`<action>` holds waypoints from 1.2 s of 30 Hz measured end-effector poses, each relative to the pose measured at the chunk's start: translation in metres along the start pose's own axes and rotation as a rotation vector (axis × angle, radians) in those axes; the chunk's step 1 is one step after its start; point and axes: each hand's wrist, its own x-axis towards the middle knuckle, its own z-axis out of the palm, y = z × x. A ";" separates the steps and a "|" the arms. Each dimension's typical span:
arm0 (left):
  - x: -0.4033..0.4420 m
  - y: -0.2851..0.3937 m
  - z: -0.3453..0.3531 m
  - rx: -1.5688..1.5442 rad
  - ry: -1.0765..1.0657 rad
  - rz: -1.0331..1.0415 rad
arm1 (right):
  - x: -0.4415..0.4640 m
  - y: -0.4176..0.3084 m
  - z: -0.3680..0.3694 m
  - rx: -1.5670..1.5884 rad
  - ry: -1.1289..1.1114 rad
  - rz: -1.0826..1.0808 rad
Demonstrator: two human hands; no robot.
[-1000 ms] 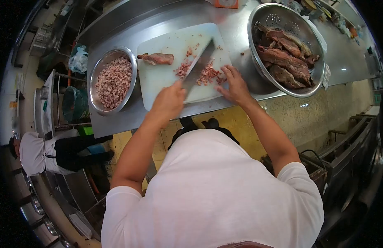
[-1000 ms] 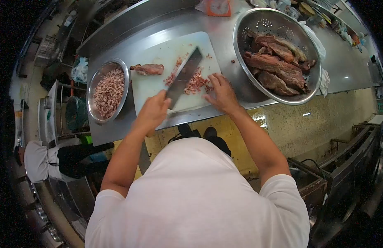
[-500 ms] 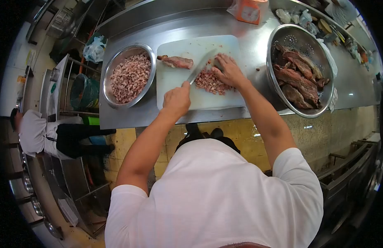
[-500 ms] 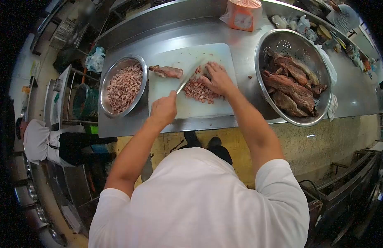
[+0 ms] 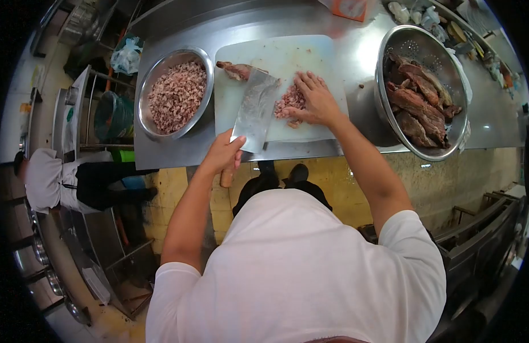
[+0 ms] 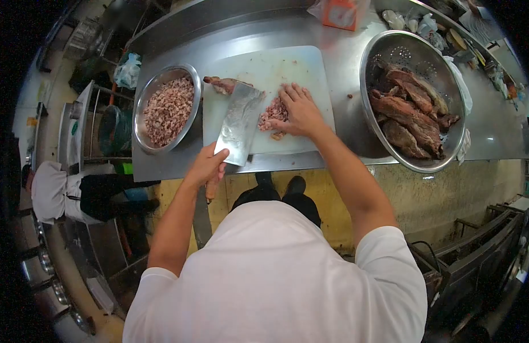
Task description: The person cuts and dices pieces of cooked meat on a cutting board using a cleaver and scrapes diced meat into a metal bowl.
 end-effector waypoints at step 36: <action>-0.082 -0.003 -0.233 0.623 0.871 0.318 | 0.239 -0.242 0.025 0.328 0.164 -0.201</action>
